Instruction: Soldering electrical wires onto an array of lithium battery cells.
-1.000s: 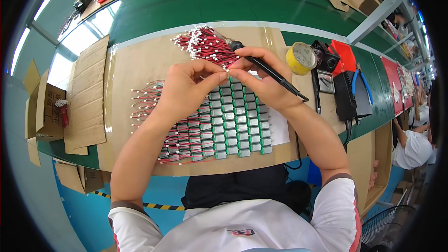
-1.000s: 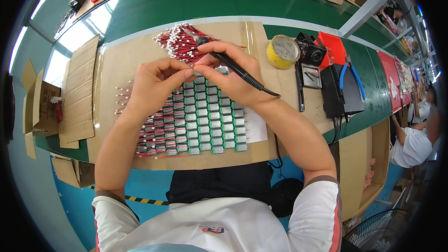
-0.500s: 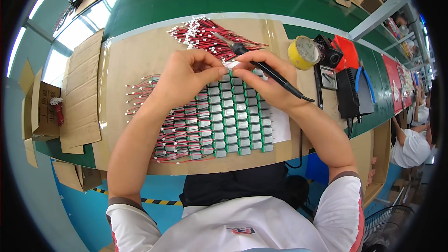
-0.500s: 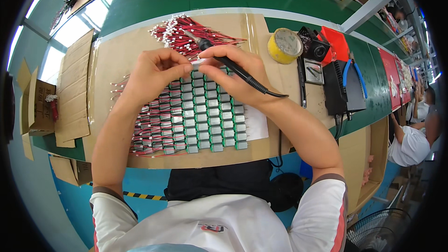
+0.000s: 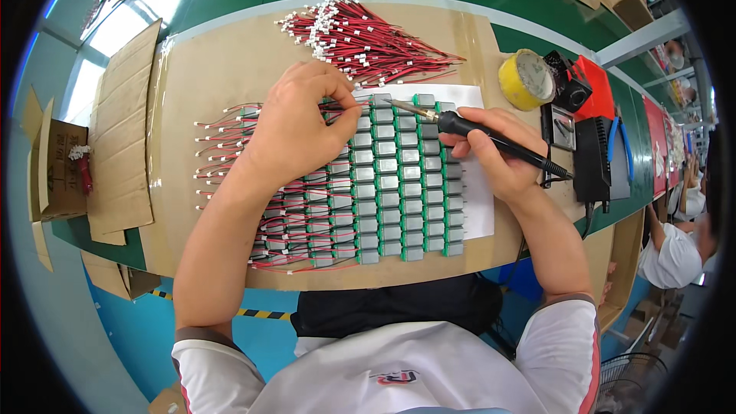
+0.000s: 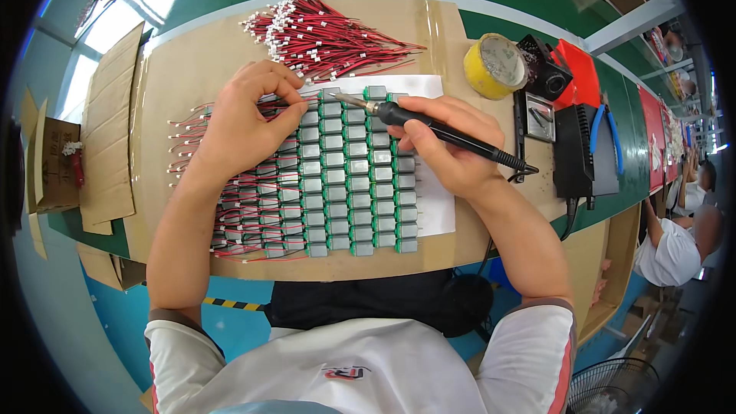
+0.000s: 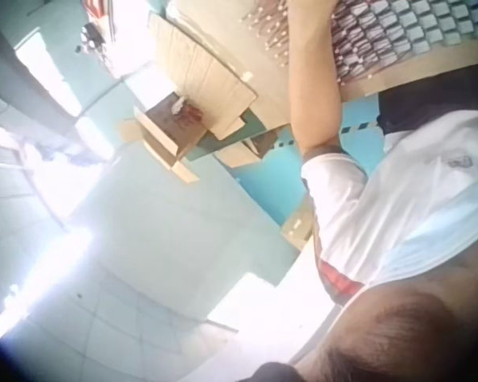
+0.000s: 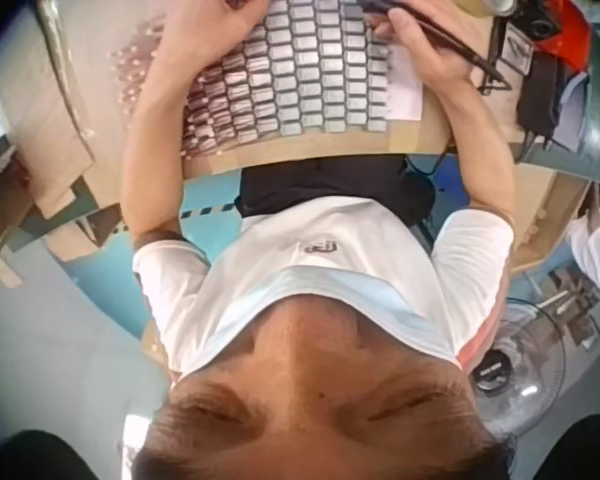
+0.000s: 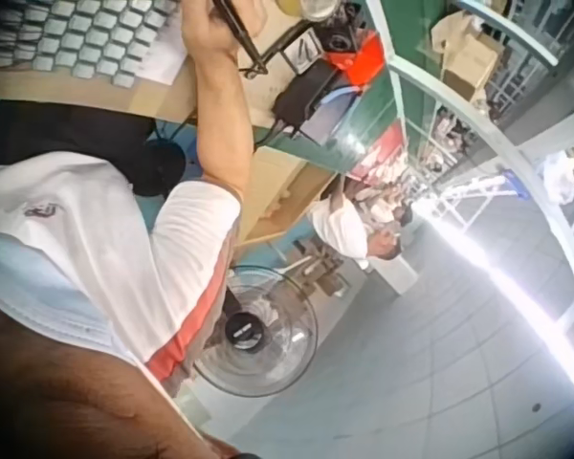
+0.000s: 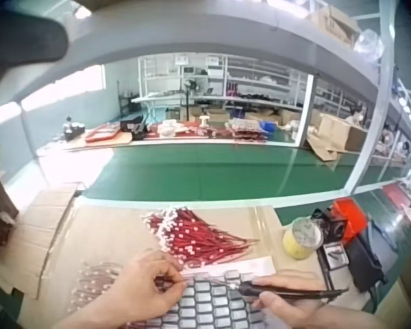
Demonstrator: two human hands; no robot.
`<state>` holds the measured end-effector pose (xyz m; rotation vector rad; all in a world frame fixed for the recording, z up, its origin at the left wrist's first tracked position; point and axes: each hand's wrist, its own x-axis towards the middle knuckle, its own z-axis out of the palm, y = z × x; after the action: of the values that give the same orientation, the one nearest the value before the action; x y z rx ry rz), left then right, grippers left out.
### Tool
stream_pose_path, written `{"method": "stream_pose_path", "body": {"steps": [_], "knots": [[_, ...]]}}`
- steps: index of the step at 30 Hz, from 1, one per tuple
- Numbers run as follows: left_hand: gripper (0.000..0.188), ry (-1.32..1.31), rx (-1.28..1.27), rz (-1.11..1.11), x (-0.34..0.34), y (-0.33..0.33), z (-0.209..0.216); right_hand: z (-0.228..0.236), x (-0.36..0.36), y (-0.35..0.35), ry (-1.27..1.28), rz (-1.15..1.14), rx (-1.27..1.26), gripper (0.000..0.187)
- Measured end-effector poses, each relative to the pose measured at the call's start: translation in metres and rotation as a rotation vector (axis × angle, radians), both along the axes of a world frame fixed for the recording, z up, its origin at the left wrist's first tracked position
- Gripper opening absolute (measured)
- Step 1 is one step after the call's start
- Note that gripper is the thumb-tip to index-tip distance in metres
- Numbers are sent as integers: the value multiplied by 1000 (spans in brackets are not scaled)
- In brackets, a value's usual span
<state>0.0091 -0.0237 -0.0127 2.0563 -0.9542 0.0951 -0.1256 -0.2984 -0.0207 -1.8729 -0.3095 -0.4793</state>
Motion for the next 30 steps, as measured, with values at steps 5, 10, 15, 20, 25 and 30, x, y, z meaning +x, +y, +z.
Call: {"method": "stream_pose_path", "body": {"steps": [5,10,15,20,25,30], "knots": [[9,15,33,-13,2,0,-2,2,1,0,16,11,-28,27],[9,32,48,-14,1,1,1,3,2,0,26,13,-74,26],[9,59,40,-18,1,2,2,3,2,1,32,10,-70,26],[9,104,-5,-28,1,3,2,2,3,1,27,12,-67,26],[9,63,30,-27,1,3,1,1,4,0,14,21,-82,27],[9,54,41,-26,1,2,1,0,4,-1,5,18,-102,26]]}}
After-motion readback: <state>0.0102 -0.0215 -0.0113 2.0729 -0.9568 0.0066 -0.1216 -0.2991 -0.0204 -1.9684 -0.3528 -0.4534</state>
